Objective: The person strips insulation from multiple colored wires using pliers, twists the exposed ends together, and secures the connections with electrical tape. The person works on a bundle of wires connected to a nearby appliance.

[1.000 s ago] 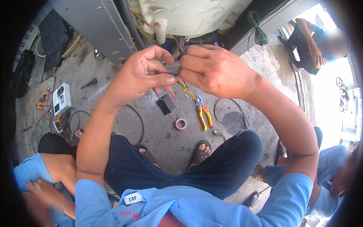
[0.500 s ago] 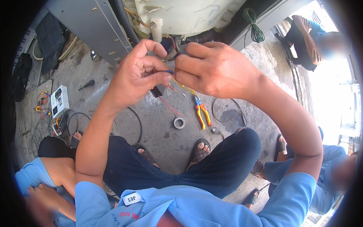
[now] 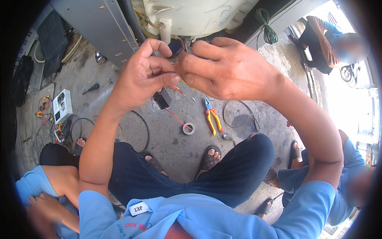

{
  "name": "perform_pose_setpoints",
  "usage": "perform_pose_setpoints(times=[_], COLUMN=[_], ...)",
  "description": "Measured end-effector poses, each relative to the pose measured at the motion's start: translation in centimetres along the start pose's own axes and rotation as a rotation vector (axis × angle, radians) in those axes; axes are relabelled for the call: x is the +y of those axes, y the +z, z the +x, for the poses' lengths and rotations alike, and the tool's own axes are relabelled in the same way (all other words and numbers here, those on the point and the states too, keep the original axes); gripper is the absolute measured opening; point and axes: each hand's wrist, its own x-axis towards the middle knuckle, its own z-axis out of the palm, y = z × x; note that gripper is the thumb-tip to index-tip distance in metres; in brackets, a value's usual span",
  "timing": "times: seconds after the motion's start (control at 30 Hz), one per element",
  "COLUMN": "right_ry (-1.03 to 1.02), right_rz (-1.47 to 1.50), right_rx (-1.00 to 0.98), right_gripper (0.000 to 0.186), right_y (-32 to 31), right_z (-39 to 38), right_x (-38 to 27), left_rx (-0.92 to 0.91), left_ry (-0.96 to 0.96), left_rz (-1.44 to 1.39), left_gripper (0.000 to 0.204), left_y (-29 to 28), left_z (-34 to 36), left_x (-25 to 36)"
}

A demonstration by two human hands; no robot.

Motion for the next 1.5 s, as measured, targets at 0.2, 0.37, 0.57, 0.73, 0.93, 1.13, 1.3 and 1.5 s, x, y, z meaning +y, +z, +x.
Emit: perform_pose_setpoints(times=[0.2,0.37,0.57,0.73,0.93,1.13,1.3,1.5], right_ry=[0.937,0.769,0.065,1.270,0.045,0.178,1.113,0.095], right_rz=[0.943,0.567,0.171,1.325,0.043,0.287,1.048,0.374], right_rx=[-0.176,-0.239,-0.039,-0.291,0.003,-0.057,-0.468,0.063], right_gripper=[0.018,0.023,0.014,0.011,0.018,0.015,0.033,0.030], right_y=[0.4,-0.7,0.2,-0.5,-0.2,0.9,-1.1,0.0], right_z=[1.6,1.7,1.4,2.6,2.0,2.9,5.4,2.8], right_x=[-1.3,-0.3,0.8,-0.5,0.7,1.3,0.7,1.4], left_rx=[0.034,0.049,0.010,0.044,0.043,0.072,0.079,0.103], left_ry=[0.000,0.021,0.008,0.047,0.063,0.003,0.010,0.046], left_rz=[-0.004,-0.030,-0.059,-0.076,-0.179,-0.123,-0.043,-0.147], left_gripper=[0.045,0.044,0.043,0.042,0.041,0.040,0.040,0.040], left_y=[-0.2,-0.5,-0.5,-0.5,-1.1,-1.8,-2.5,-2.5], left_z=[-0.1,0.1,0.3,-0.1,0.1,0.2,-0.4,0.0], left_x=[0.4,0.1,-0.1,0.1,0.0,0.2,0.3,0.0])
